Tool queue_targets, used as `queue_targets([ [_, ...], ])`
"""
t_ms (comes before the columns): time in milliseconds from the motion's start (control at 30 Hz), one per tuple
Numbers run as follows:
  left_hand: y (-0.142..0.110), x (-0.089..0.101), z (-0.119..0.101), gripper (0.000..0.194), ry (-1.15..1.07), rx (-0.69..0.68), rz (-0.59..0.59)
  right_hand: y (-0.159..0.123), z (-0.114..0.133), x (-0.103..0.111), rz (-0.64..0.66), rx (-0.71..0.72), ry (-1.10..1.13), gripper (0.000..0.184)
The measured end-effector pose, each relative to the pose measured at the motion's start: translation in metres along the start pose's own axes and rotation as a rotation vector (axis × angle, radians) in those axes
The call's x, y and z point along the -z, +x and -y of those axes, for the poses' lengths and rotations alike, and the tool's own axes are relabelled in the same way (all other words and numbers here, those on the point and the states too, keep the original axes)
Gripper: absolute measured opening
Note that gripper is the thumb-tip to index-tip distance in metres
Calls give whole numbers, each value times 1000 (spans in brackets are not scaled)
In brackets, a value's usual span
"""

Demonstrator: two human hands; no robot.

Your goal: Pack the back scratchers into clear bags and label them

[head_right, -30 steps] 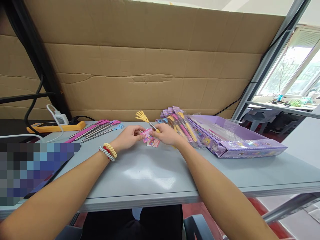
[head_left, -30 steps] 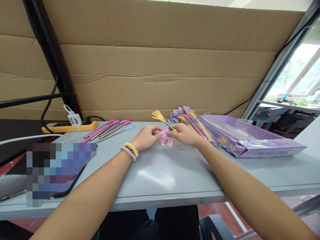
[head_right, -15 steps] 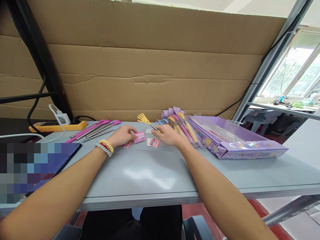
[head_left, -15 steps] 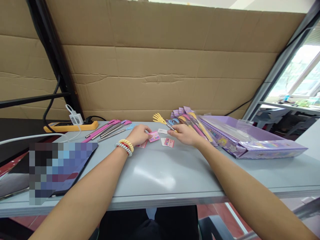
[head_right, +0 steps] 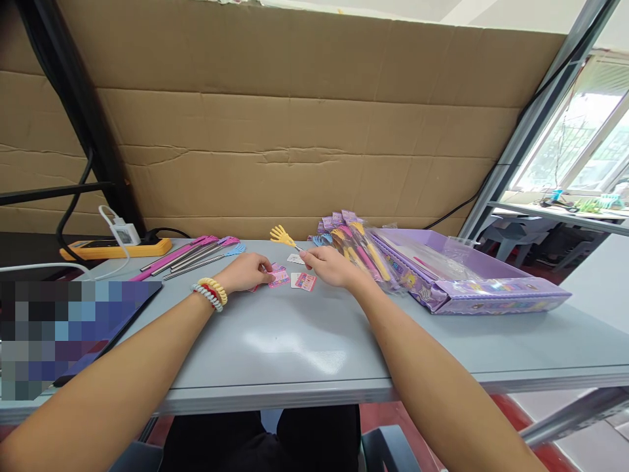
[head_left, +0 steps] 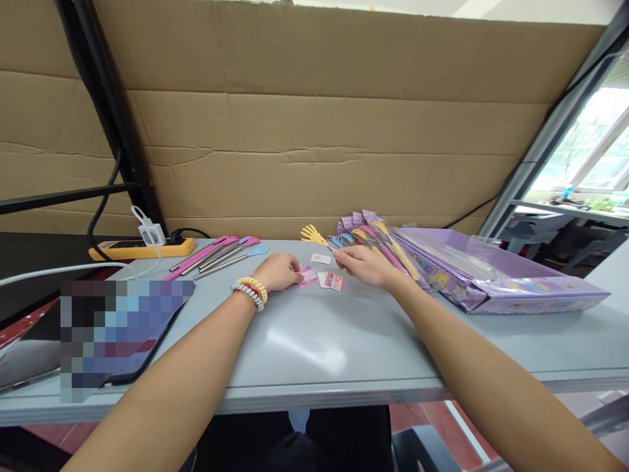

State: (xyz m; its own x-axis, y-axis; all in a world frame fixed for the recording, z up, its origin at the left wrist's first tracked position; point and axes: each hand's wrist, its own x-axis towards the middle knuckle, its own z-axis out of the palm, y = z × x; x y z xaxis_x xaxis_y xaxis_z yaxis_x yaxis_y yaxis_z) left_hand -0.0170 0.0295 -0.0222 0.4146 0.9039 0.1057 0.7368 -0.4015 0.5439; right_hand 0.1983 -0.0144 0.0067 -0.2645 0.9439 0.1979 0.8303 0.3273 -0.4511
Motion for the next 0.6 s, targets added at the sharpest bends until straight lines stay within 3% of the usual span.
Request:
queue_targets([
  [233,-1,0,-3,17,102,7,-24,-1,2,3,26,-14,23,29],
  [433,-3,5,-7,14,215,78,-112,0,2,2,-4,11,-51,31],
  [600,-6,6,-9,12,206,94,-90,2,-6,-1,-79,90,-67,32],
])
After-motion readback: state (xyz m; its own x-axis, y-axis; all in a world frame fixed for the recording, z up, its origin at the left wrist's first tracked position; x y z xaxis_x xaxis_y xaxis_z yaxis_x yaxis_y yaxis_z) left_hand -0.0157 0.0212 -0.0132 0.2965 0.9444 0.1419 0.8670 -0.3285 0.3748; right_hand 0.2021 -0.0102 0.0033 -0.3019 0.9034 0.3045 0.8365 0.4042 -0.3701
